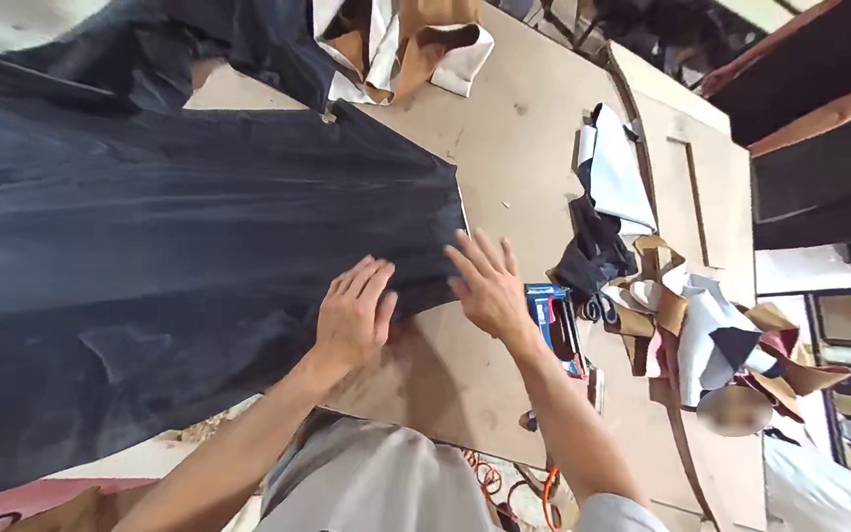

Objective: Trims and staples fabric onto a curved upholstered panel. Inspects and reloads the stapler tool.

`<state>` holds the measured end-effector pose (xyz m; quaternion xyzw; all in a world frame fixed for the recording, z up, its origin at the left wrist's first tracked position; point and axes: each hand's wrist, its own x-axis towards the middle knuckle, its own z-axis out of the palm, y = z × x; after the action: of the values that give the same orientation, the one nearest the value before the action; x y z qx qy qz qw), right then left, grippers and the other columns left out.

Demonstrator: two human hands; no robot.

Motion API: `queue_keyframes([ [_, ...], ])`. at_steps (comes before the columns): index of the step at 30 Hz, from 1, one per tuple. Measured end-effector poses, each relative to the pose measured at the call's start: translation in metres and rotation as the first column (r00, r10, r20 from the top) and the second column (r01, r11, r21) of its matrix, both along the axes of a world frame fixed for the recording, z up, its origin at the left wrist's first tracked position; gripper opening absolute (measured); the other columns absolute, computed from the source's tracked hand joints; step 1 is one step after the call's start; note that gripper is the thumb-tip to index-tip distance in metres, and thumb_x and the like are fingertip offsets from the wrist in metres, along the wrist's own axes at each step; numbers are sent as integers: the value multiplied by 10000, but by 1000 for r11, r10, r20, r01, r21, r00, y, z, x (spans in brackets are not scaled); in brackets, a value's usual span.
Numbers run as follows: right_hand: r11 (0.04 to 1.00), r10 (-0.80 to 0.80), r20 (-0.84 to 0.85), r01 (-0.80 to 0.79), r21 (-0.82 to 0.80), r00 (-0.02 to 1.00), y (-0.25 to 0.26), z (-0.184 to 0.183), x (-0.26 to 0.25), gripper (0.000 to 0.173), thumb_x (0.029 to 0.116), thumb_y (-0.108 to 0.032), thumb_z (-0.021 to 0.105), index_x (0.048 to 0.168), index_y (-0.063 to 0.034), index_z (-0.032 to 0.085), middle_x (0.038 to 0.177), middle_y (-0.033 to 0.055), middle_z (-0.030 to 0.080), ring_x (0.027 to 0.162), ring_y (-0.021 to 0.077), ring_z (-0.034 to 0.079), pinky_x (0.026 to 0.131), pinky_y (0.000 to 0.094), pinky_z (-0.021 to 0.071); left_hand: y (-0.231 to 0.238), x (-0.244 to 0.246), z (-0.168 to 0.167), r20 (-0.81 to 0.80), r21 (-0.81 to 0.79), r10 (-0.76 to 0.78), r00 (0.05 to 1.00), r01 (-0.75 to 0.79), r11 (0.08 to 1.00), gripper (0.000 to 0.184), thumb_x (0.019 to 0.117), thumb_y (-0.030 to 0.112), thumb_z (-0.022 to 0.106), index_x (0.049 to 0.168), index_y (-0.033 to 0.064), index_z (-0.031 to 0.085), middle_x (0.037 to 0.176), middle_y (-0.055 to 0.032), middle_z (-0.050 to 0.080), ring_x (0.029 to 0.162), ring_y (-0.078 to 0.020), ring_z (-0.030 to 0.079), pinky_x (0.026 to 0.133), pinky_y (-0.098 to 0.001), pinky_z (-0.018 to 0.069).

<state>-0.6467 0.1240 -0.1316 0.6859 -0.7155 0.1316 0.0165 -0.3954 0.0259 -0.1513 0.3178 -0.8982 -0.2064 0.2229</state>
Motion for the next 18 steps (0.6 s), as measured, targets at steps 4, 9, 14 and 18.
queue_keyframes([
  [4,989,127,-35,-123,84,991,-54,-49,4,603,1091,-477,325,1585,-142,415,1691,42,311,1583,230,221,1279,569,174,-25,-50,-30,325,68,-35,945,13,998,649,1085,472,309,1640,137,273,1729,-93,179,1607,-277,95,1267,-612,107],
  [9,971,230,-23,-228,76,973,-7,-87,-5,718,1072,-562,191,1582,-107,412,1641,73,408,1532,255,353,1252,543,264,14,-29,-42,468,17,-77,880,78,997,676,1073,541,239,1651,189,249,1729,-72,190,1600,-300,140,1247,-658,105],
  [14,963,271,-9,-271,-8,963,37,-95,-13,591,1077,-421,354,1563,-93,435,1620,84,440,1509,255,395,1240,496,301,45,-10,-48,450,-85,-65,891,116,990,640,1071,507,300,1629,195,312,1706,-68,269,1582,-290,224,1239,-625,178],
  [18,963,267,186,-257,-78,945,49,-62,-31,406,1084,-310,436,1324,-90,679,1380,82,677,1334,255,605,1136,460,472,41,-27,-32,159,-43,-55,986,62,997,455,1093,368,386,1401,138,630,1536,-91,544,1477,-294,441,1222,-554,307],
])
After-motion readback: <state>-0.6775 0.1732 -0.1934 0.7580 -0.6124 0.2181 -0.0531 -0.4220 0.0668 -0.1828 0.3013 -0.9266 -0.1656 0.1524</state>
